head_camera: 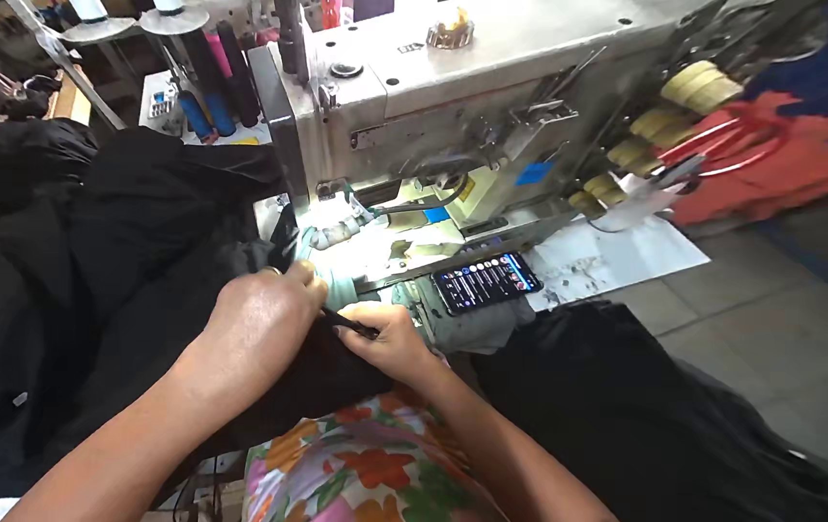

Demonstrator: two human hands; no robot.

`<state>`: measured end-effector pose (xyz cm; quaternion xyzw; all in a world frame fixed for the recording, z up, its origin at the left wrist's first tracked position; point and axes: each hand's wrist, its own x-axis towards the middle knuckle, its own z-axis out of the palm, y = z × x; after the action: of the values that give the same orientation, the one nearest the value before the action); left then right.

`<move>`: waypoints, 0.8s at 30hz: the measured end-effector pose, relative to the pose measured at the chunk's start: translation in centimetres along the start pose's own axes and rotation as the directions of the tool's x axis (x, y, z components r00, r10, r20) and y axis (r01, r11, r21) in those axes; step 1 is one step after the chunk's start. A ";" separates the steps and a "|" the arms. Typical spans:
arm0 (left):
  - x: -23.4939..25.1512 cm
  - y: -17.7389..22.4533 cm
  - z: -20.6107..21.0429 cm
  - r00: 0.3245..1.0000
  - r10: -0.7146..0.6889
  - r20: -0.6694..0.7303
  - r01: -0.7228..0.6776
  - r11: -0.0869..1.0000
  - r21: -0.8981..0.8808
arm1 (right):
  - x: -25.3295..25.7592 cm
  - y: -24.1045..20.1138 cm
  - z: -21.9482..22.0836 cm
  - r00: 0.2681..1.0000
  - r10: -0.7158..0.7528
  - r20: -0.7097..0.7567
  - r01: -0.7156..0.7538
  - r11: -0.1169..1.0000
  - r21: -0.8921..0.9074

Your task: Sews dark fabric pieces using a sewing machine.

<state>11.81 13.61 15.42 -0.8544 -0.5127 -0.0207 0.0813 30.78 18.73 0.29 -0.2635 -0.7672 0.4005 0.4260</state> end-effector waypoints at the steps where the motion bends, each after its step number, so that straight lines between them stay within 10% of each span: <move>1: -0.1 0.1 -0.1 0.999 0.034 0.006 -0.033 0.999 -0.034 | 0.1 -0.1 -0.1 1.000 -0.005 0.002 0.005 1.000 0.008; 16: 0.0 0.4 0.3 0.990 0.083 -0.113 -0.085 0.996 -0.009 | 0.7 0.2 -0.2 0.999 0.015 0.045 -0.019 0.994 0.104; 24: -1.9 -4.7 6.3 0.975 -0.120 -0.186 0.108 0.992 -0.072 | 2.0 -1.2 -0.2 0.994 0.109 -0.015 -0.099 0.947 0.306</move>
<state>6.50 15.14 9.58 -0.8198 -0.5500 -0.1223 0.1021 29.82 19.68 2.21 -0.2412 -0.6745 0.5316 0.4520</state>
